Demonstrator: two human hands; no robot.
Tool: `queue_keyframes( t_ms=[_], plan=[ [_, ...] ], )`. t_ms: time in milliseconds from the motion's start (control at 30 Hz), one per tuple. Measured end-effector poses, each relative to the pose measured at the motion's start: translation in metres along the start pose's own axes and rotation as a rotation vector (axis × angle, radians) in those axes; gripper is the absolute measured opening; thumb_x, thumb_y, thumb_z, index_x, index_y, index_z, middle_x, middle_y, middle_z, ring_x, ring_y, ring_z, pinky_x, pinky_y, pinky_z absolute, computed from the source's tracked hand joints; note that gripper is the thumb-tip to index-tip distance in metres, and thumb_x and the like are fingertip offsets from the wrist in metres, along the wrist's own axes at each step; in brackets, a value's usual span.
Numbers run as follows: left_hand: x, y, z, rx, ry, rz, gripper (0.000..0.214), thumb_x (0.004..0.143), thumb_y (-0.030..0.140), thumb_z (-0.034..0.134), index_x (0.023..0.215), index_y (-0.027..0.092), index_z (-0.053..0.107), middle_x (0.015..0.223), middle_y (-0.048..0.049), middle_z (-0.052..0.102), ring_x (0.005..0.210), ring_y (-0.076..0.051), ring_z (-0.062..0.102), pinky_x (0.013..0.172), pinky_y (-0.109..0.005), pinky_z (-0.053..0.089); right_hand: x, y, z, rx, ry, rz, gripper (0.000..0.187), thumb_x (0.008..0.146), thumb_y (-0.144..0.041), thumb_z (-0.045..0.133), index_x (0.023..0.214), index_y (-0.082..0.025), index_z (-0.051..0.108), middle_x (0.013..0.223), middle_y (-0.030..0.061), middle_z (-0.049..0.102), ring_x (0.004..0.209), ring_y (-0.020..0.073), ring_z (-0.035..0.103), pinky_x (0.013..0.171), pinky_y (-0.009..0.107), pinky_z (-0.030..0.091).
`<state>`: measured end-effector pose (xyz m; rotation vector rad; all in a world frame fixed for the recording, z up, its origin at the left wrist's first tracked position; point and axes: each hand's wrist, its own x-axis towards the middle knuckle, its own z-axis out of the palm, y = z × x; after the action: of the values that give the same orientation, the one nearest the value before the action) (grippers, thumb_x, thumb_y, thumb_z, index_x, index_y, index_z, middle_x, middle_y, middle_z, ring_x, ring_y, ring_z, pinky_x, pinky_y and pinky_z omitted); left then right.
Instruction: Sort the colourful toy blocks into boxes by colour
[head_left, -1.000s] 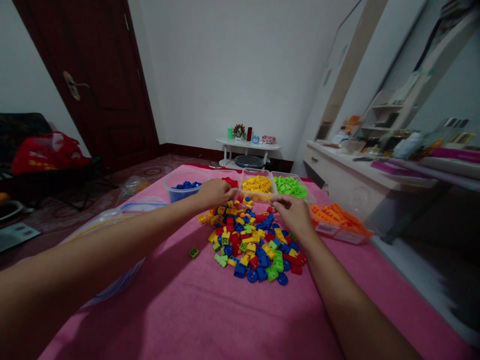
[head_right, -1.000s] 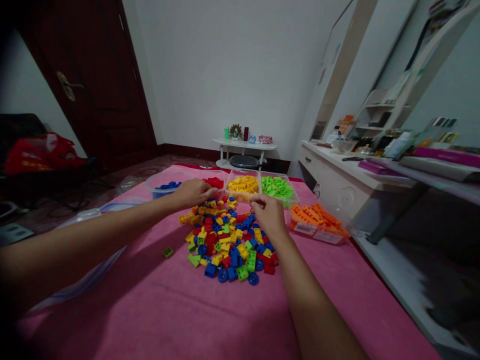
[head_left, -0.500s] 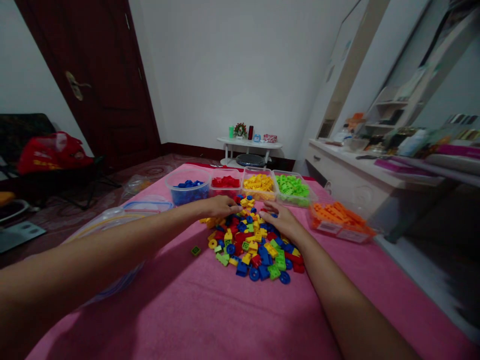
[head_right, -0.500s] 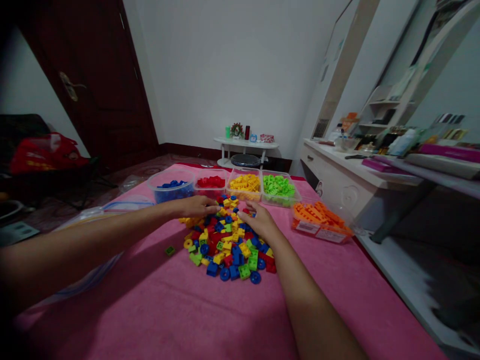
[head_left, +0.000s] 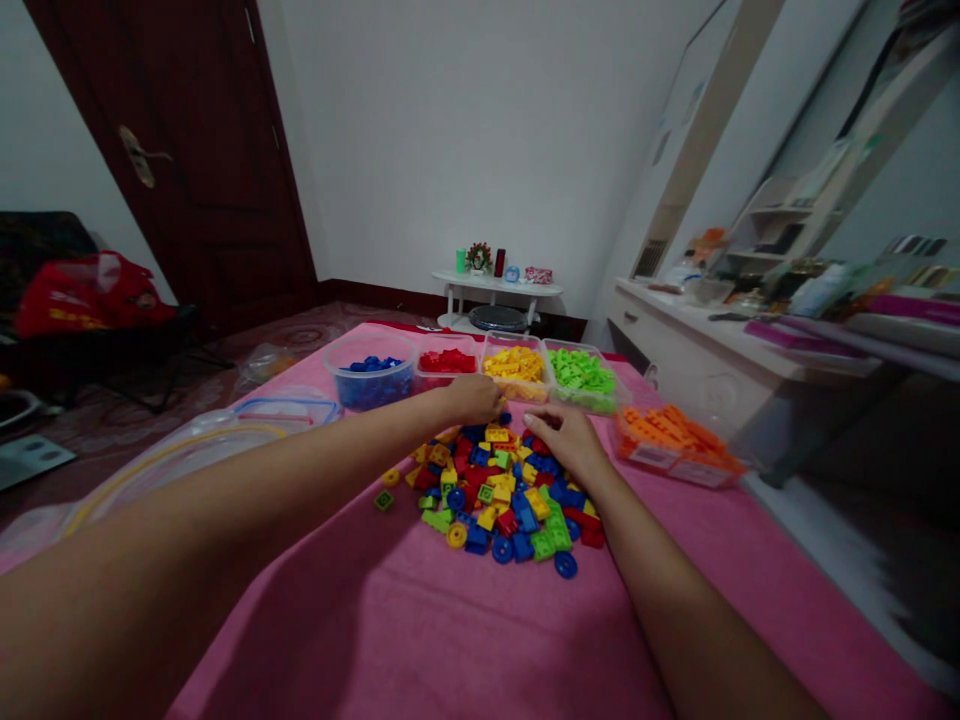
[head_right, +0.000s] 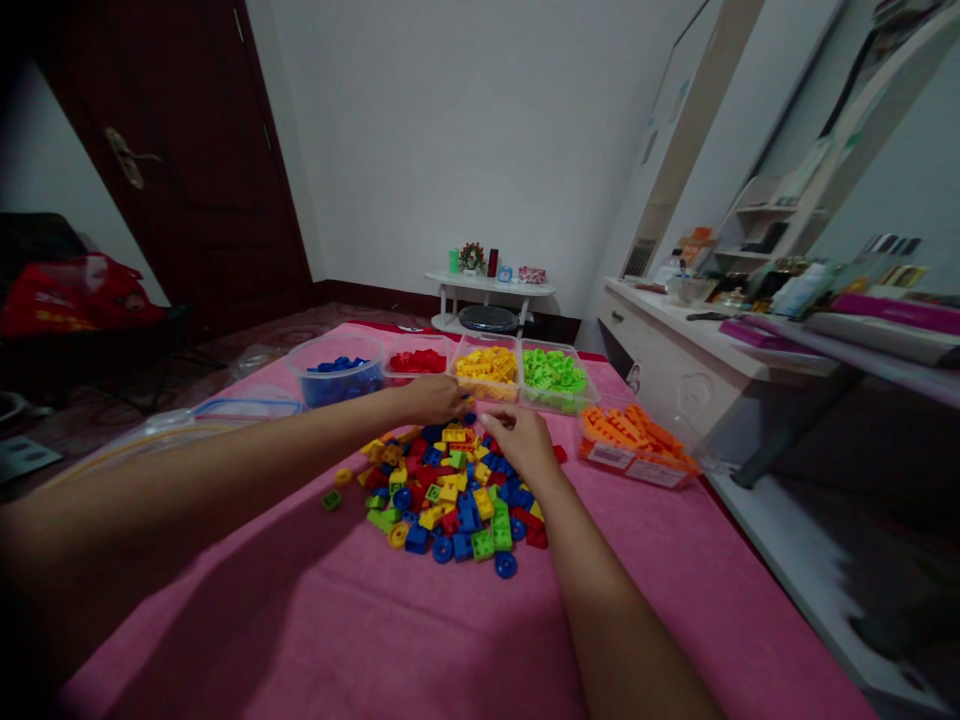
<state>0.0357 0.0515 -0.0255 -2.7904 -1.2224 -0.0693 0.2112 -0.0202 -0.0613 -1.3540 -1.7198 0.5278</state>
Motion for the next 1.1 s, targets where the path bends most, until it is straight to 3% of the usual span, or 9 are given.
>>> queue_keyframes(
  t_ms=[133, 233, 333, 433, 567, 733, 933, 1033, 1100],
  plan=[
    [0.006, 0.008, 0.006, 0.051, 0.007, -0.050, 0.047, 0.087, 0.045, 0.034, 0.111, 0.014, 0.061, 0.105, -0.0184, 0.064, 0.100, -0.029, 0.060, 0.083, -0.038, 0.045, 0.000, 0.001, 0.000, -0.024, -0.008, -0.019, 0.025, 0.075, -0.035, 0.057, 0.084, -0.016, 0.071, 0.078, 0.0049, 0.072, 0.071, 0.0188, 0.064, 0.065, 0.028, 0.048],
    [0.009, 0.009, -0.002, 0.001, -0.049, -0.129, 0.050, 0.085, 0.049, 0.036, 0.114, 0.016, 0.060, 0.109, -0.0175, 0.064, 0.098, -0.028, 0.061, 0.079, -0.036, 0.047, 0.000, 0.002, -0.001, -0.058, -0.030, -0.034, 0.025, 0.076, -0.034, 0.056, 0.083, -0.016, 0.071, 0.078, 0.0039, 0.072, 0.070, 0.0184, 0.064, 0.063, 0.027, 0.047],
    [0.006, 0.006, -0.018, -0.069, -0.110, -0.150, 0.047, 0.084, 0.050, 0.037, 0.104, 0.019, 0.065, 0.102, -0.0129, 0.068, 0.092, -0.024, 0.063, 0.075, -0.031, 0.047, 0.000, 0.000, -0.001, -0.086, -0.035, -0.037, 0.025, 0.077, -0.034, 0.055, 0.084, -0.017, 0.072, 0.079, 0.0038, 0.072, 0.071, 0.0188, 0.064, 0.063, 0.027, 0.047],
    [-0.002, 0.003, -0.028, -0.060, -0.028, -0.211, 0.047, 0.083, 0.053, 0.039, 0.089, 0.019, 0.070, 0.090, -0.0115, 0.070, 0.087, -0.023, 0.064, 0.073, -0.030, 0.046, -0.001, -0.001, -0.002, -0.123, -0.005, -0.034, 0.026, 0.077, -0.036, 0.055, 0.084, -0.017, 0.072, 0.077, 0.0041, 0.072, 0.069, 0.0192, 0.064, 0.062, 0.028, 0.046],
    [-0.009, 0.000, -0.015, -0.107, 0.075, -0.175, 0.044, 0.083, 0.050, 0.041, 0.097, 0.020, 0.070, 0.097, -0.0100, 0.069, 0.093, -0.022, 0.063, 0.077, -0.028, 0.045, 0.000, 0.000, -0.002, -0.122, 0.024, -0.033, 0.026, 0.076, -0.036, 0.056, 0.081, -0.016, 0.072, 0.077, 0.0046, 0.072, 0.070, 0.0193, 0.064, 0.064, 0.028, 0.047],
    [-0.009, 0.002, 0.003, -0.138, 0.005, -0.031, 0.047, 0.087, 0.049, 0.035, 0.098, 0.020, 0.070, 0.104, -0.0103, 0.067, 0.103, -0.021, 0.059, 0.088, -0.029, 0.043, 0.000, 0.003, -0.002, -0.136, 0.017, -0.043, 0.025, 0.077, -0.036, 0.055, 0.080, -0.017, 0.072, 0.077, 0.0046, 0.072, 0.071, 0.0200, 0.064, 0.064, 0.029, 0.047],
    [-0.024, 0.009, -0.017, -0.055, 0.045, -0.336, 0.042, 0.081, 0.048, 0.044, 0.096, 0.019, 0.070, 0.098, -0.0129, 0.068, 0.090, -0.026, 0.064, 0.073, -0.033, 0.048, 0.000, 0.002, -0.002, -0.112, 0.017, -0.023, 0.024, 0.075, -0.036, 0.056, 0.079, -0.017, 0.071, 0.078, 0.0052, 0.072, 0.073, 0.0206, 0.065, 0.065, 0.029, 0.048],
    [-0.033, 0.012, -0.019, -0.050, 0.117, -0.371, 0.043, 0.083, 0.047, 0.040, 0.098, 0.018, 0.069, 0.099, -0.0129, 0.068, 0.093, -0.026, 0.063, 0.075, -0.032, 0.048, 0.000, 0.002, -0.002, -0.109, 0.012, -0.024, 0.025, 0.076, -0.036, 0.056, 0.079, -0.017, 0.071, 0.078, 0.0051, 0.072, 0.073, 0.0205, 0.065, 0.066, 0.029, 0.048],
    [-0.035, 0.012, -0.014, -0.083, 0.083, -0.343, 0.045, 0.085, 0.050, 0.038, 0.101, 0.020, 0.068, 0.102, -0.0108, 0.068, 0.095, -0.023, 0.062, 0.078, -0.030, 0.047, -0.001, 0.001, -0.002, -0.108, 0.012, -0.031, 0.025, 0.076, -0.036, 0.055, 0.080, -0.017, 0.071, 0.078, 0.0051, 0.072, 0.073, 0.0204, 0.065, 0.065, 0.029, 0.048]
  ],
)
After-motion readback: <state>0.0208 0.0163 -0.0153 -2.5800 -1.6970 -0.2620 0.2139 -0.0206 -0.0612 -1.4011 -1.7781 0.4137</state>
